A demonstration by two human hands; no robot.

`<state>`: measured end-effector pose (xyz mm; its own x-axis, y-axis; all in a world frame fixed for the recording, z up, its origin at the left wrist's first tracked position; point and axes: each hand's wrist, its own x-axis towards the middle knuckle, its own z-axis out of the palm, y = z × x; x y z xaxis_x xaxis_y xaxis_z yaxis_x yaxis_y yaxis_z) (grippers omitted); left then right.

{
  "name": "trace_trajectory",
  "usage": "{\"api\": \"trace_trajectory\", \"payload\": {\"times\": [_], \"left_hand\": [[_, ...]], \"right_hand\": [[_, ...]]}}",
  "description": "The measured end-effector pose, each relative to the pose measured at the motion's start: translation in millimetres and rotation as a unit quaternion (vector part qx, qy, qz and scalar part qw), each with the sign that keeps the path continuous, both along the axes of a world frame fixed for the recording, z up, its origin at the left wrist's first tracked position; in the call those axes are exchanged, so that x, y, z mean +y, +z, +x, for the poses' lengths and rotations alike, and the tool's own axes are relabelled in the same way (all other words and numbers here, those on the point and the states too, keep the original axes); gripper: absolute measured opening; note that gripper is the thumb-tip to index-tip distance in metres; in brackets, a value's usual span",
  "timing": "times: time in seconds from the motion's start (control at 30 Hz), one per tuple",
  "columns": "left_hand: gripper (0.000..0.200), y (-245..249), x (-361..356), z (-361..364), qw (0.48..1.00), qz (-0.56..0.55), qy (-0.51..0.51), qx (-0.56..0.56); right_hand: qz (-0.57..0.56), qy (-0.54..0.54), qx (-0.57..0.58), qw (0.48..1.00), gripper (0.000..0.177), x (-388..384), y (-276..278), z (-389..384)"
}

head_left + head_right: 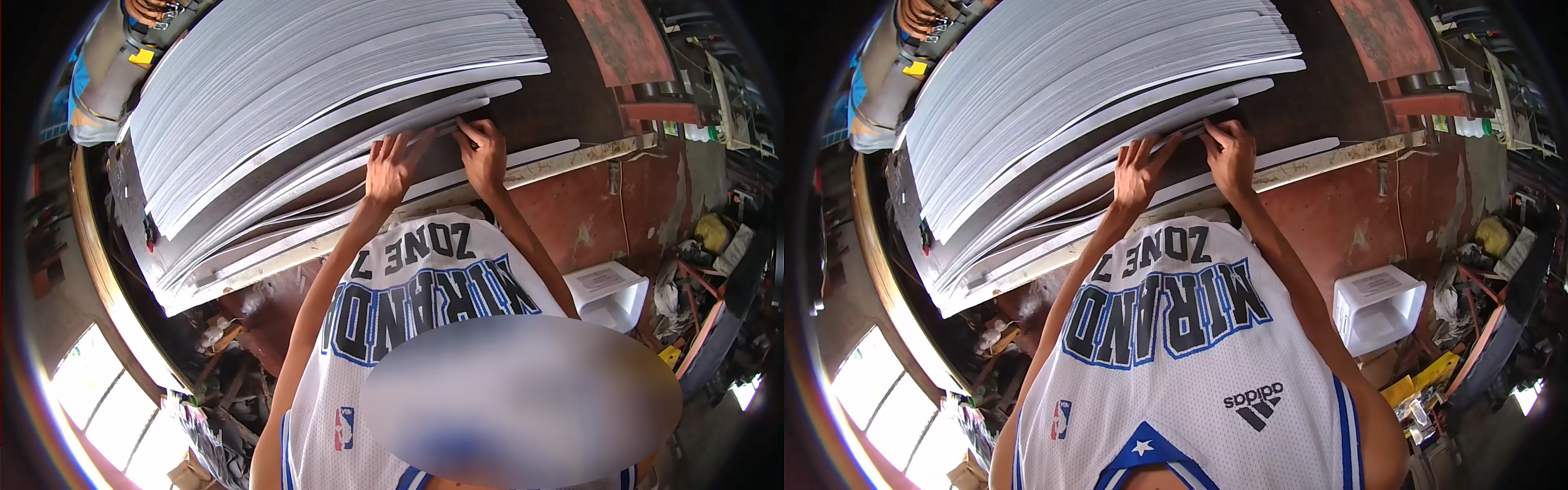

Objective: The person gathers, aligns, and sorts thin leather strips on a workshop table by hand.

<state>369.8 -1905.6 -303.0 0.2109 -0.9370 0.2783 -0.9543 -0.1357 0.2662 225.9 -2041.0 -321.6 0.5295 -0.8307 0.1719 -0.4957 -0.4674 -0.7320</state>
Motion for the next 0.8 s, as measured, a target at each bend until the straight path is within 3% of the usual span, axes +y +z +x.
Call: {"api": "trace_trajectory", "payload": {"times": [0.8], "left_hand": [[0.065, 0.8, -5.7, -0.1, 0.997, -0.051, 0.014, 0.061]], "right_hand": [[0.012, 0.006, -0.032, 0.999, 0.028, 2.8, 3.9, 2.2]]}}
